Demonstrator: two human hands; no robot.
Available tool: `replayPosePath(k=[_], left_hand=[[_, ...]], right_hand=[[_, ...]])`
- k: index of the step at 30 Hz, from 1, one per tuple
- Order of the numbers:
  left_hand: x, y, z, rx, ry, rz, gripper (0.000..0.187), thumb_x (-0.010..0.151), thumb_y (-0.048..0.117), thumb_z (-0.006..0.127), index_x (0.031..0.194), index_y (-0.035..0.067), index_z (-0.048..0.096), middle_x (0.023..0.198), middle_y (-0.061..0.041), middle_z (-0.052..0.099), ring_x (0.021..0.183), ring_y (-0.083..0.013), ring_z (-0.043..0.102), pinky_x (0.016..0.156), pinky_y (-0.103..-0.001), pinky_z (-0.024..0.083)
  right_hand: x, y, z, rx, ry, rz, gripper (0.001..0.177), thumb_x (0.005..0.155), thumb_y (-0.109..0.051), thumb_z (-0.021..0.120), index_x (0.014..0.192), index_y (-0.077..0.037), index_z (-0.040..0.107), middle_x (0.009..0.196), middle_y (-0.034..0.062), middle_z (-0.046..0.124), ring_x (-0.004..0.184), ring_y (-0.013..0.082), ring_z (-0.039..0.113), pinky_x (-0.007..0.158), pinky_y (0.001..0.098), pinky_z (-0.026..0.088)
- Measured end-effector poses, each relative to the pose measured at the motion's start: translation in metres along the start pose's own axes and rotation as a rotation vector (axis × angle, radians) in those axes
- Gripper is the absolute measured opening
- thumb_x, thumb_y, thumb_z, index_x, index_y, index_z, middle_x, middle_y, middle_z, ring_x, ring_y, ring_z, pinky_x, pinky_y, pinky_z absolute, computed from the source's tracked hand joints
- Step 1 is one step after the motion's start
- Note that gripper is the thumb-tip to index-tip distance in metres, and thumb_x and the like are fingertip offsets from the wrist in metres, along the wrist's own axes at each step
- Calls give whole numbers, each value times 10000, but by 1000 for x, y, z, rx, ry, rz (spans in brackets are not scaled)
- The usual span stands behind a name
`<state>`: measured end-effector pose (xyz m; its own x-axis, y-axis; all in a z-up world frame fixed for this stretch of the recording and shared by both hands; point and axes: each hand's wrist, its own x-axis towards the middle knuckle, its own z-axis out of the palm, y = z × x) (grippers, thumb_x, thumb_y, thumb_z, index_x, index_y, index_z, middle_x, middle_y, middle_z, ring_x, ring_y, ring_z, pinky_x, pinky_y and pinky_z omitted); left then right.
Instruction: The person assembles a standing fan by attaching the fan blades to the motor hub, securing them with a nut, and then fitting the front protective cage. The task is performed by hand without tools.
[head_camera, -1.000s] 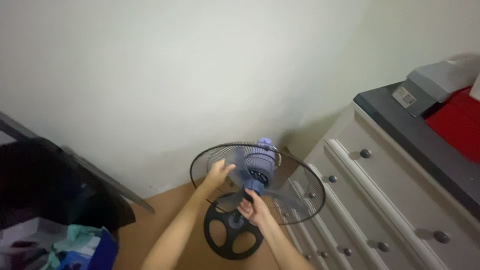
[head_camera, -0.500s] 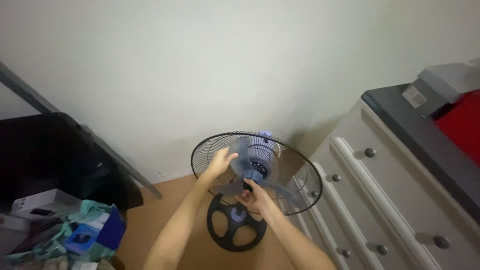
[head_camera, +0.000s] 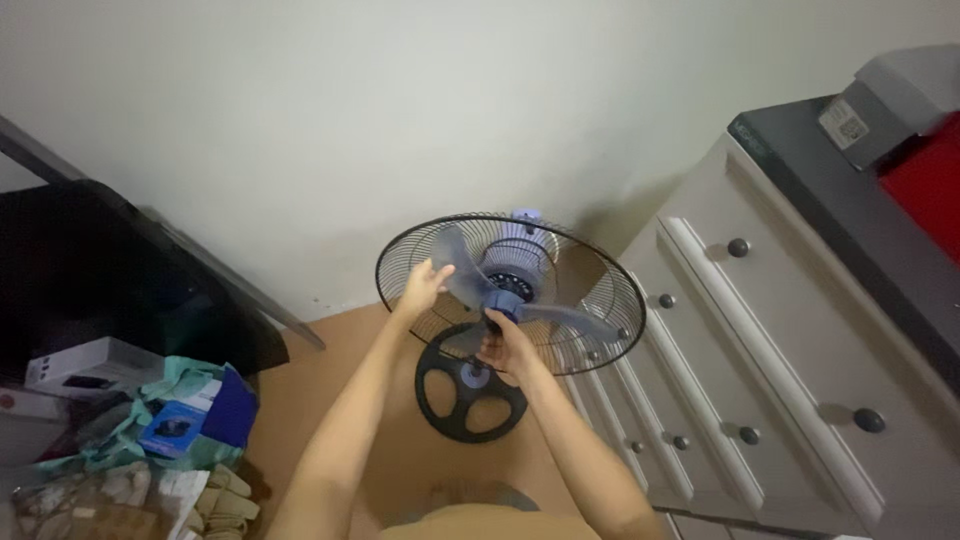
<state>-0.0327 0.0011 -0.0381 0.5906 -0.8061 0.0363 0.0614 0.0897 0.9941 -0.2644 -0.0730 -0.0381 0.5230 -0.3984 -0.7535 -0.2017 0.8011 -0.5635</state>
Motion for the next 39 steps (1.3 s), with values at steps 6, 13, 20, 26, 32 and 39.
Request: replayPosePath(k=[6,13,20,26,32,39], left_hand=[[-22,-19,-6,16,89,63,227,987,251,702,1075,46,657,864,7,663,744,-77,620,626,-267,567],[-38,-22,12,77,291,-15,308,1043,252,766,1044,-7,599,824,-35,550,689,-121,545,629,-293,591],[-90,-8,60,4,474,32,254,991,249,667,1176,76,651,959,19,707,817,-56,668,719,-242,606],[-114,-40,67,57,620,130,234,1014,242,700,1040,16,640,852,7,647,721,-68,597,623,-266,550],[-96,1,56,253,503,127,277,1009,274,723,1004,11,635,756,2,574,647,-82,505,564,-272,437],[-81,61,66,253,372,99,251,980,223,704,1111,13,661,862,31,642,741,-62,542,638,-263,476]], right_hand=[[4,1,-7,-186,44,-47,581,751,-559,817,975,-65,608,716,26,565,613,202,603,681,406,616],[19,-2,-29,-266,-44,-17,591,747,-572,818,983,-71,612,700,22,563,577,191,608,606,368,618],[-30,-43,-50,-458,-94,-105,498,744,-482,828,953,-74,634,686,47,596,569,207,611,533,357,613],[-20,-41,-76,-489,-401,51,516,882,-552,767,905,-70,584,756,47,619,718,240,664,797,392,580],[-24,-28,-70,143,-675,391,491,922,-496,621,1053,-23,637,1107,153,676,1085,307,644,1049,459,477],[11,-20,-45,446,-563,415,430,915,-280,724,1149,66,620,1154,146,704,1121,262,686,1123,420,486]])
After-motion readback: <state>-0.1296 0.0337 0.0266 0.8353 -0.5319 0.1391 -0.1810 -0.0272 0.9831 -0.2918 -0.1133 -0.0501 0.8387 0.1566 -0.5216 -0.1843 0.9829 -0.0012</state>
